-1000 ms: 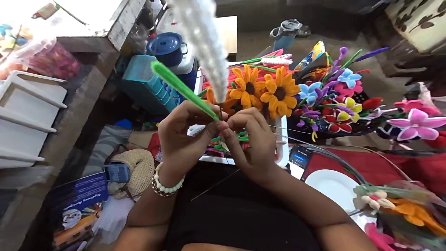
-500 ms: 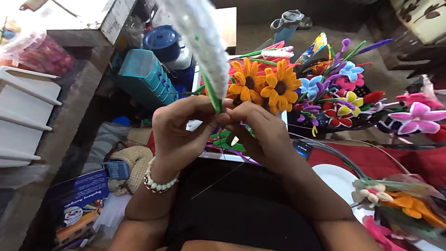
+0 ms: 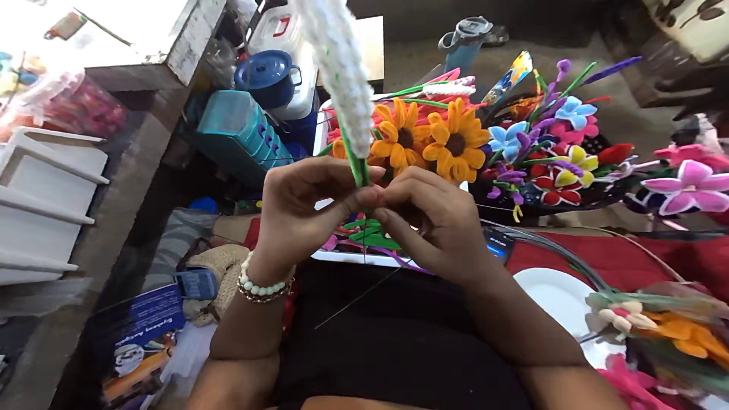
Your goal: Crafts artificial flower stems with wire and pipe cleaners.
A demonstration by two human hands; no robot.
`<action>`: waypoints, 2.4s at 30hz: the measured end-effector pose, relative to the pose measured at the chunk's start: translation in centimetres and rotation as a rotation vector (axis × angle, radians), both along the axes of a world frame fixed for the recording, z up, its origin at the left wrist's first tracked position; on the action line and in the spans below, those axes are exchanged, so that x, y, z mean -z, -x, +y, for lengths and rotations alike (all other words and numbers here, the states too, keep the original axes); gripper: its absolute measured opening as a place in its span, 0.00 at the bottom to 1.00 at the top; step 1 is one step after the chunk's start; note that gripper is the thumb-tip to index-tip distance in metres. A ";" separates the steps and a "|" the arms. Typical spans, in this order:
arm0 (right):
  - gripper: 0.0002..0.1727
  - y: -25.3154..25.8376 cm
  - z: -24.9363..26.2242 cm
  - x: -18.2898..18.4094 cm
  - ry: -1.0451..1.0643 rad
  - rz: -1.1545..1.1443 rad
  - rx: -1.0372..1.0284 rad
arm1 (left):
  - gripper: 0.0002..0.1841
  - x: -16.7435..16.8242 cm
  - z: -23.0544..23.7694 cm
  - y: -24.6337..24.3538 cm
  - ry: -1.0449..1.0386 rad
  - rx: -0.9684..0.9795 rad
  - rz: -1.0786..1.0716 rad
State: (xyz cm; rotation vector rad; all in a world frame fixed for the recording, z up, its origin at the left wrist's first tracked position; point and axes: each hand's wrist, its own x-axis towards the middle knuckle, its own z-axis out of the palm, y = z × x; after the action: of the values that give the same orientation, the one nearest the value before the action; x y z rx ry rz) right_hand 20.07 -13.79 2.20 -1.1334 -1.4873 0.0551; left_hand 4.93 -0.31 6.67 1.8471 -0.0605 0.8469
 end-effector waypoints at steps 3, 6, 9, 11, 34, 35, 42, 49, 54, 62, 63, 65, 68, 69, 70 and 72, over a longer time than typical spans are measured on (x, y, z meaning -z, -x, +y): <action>0.08 0.2 -0.1 0.3 -0.022 0.045 0.008 | 0.09 0.4 0.0 0.0 -0.001 0.005 -0.012; 0.08 0.2 -0.2 0.4 -0.034 0.027 0.049 | 0.10 0.6 -0.5 -0.2 0.020 -0.011 -0.028; 0.10 0.1 -0.4 0.2 -0.048 -0.042 0.136 | 0.12 1.0 -1.5 -0.9 0.074 -0.101 -0.088; 0.11 0.0 -0.4 0.2 -0.047 -0.051 0.167 | 0.14 1.4 -2.4 -1.4 0.090 -0.172 -0.135; 0.11 -0.6 0.5 0.2 0.055 0.137 -0.093 | 0.10 0.0 -2.6 -1.1 0.089 -0.216 -0.197; 0.11 -0.5 0.5 0.2 0.057 0.129 -0.065 | 0.10 0.1 -2.7 -1.1 0.007 -0.277 -0.218; 0.12 1.0 0.6 -0.3 0.029 -0.026 0.174 | 0.09 0.2 -3.0 -0.7 -0.180 -0.473 -0.266; 0.12 1.5 0.7 -0.4 0.063 -0.056 0.198 | 0.21 -0.1 -2.1 0.8 -0.029 -0.335 -0.111; 0.13 1.3 0.9 -0.4 0.094 -0.036 0.144 | 0.21 0.3 -0.6 1.6 0.047 -0.145 -0.014; 0.11 1.2 1.4 -0.1 0.104 0.039 0.027 | 0.15 1.7 0.2 1.3 0.063 -0.083 -0.023; 0.11 1.3 1.4 0.0 0.098 0.040 0.034 | 0.14 1.8 0.1 1.2 0.048 -0.102 -0.031; 0.11 1.3 1.4 0.0 0.087 0.031 0.041 | 0.13 1.9 -0.1 1.2 0.032 -0.134 -0.044; 0.11 1.3 1.2 -0.2 0.081 0.024 0.041 | 0.14 2.4 -0.3 1.3 0.037 -0.150 -0.060; 0.11 1.3 1.1 -0.3 0.079 0.027 0.046 | 0.15 2.7 -0.4 1.3 0.017 -0.169 -0.050; 0.11 1.2 1.1 -0.3 0.078 0.032 0.057 | 0.16 3.0 -0.6 1.4 -0.014 -0.202 -0.034; 0.10 1.1 0.9 -0.4 0.075 0.043 0.087 | 0.17 3.9 -1.3 1.5 -0.128 -0.310 0.013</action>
State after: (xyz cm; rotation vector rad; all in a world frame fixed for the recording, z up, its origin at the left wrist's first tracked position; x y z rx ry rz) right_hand 18.96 -12.84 2.59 -1.2486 -1.4060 0.0750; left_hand 3.40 -1.59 2.77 2.0131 0.1888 1.0649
